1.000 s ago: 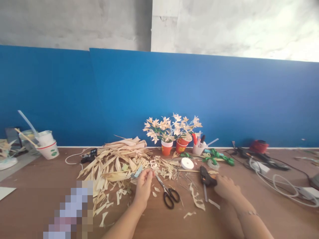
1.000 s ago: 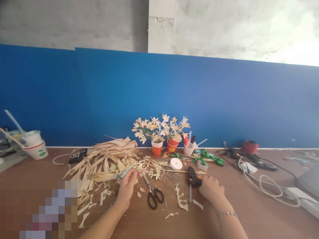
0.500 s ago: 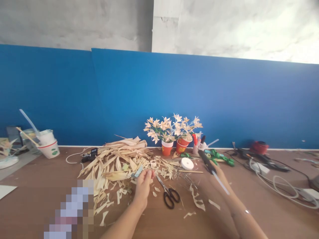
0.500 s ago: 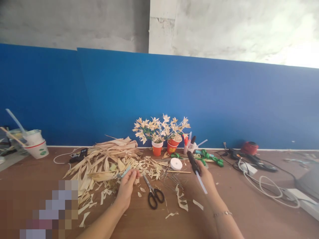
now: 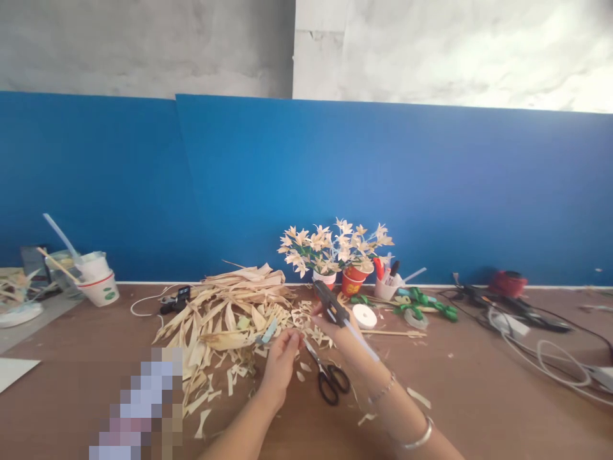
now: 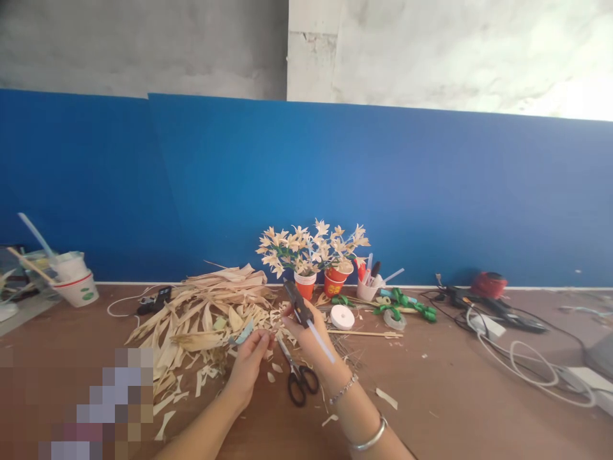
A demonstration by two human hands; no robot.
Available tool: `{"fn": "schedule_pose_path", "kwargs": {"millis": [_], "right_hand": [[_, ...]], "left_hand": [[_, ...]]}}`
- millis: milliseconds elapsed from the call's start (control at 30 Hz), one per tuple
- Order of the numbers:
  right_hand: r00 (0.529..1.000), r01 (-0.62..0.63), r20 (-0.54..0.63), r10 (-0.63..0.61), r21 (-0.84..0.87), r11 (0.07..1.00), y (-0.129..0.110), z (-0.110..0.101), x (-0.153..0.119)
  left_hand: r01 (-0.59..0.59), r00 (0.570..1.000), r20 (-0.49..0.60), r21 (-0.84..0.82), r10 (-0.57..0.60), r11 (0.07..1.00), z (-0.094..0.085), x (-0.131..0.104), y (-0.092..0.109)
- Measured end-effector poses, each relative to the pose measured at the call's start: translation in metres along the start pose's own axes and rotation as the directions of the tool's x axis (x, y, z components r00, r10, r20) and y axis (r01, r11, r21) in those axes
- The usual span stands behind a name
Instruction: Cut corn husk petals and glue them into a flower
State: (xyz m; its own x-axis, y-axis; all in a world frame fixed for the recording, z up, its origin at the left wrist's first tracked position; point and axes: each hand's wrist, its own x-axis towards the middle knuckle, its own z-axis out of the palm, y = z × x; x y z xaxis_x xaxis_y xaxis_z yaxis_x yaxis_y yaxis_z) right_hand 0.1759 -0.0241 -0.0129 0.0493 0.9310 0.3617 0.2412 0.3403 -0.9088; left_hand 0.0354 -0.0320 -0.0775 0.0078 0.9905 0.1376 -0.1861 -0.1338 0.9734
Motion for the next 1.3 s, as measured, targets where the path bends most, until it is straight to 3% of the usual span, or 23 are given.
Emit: {"fn": "schedule_pose_path", "kwargs": {"millis": [133, 867, 1300], "right_hand": [[0.997, 0.010, 0.074, -0.011, 0.008, 1.000, 0.005, -0.003, 0.002], [0.993, 0.014, 0.114, -0.018, 0.035, 0.999, 0.002, -0.005, -0.001], [0.996, 0.040, 0.077, -0.039, -0.007, 0.999, 0.015, 0.001, 0.001]], "left_hand": [[-0.002, 0.998, 0.055, -0.017, 0.003, 1.000, 0.001, -0.001, 0.002], [0.068, 0.990, 0.127, -0.049, -0.062, 0.996, 0.000, -0.003, -0.005], [0.012, 1.000, -0.005, 0.134, -0.012, 0.991, -0.002, -0.001, -0.017]]}}
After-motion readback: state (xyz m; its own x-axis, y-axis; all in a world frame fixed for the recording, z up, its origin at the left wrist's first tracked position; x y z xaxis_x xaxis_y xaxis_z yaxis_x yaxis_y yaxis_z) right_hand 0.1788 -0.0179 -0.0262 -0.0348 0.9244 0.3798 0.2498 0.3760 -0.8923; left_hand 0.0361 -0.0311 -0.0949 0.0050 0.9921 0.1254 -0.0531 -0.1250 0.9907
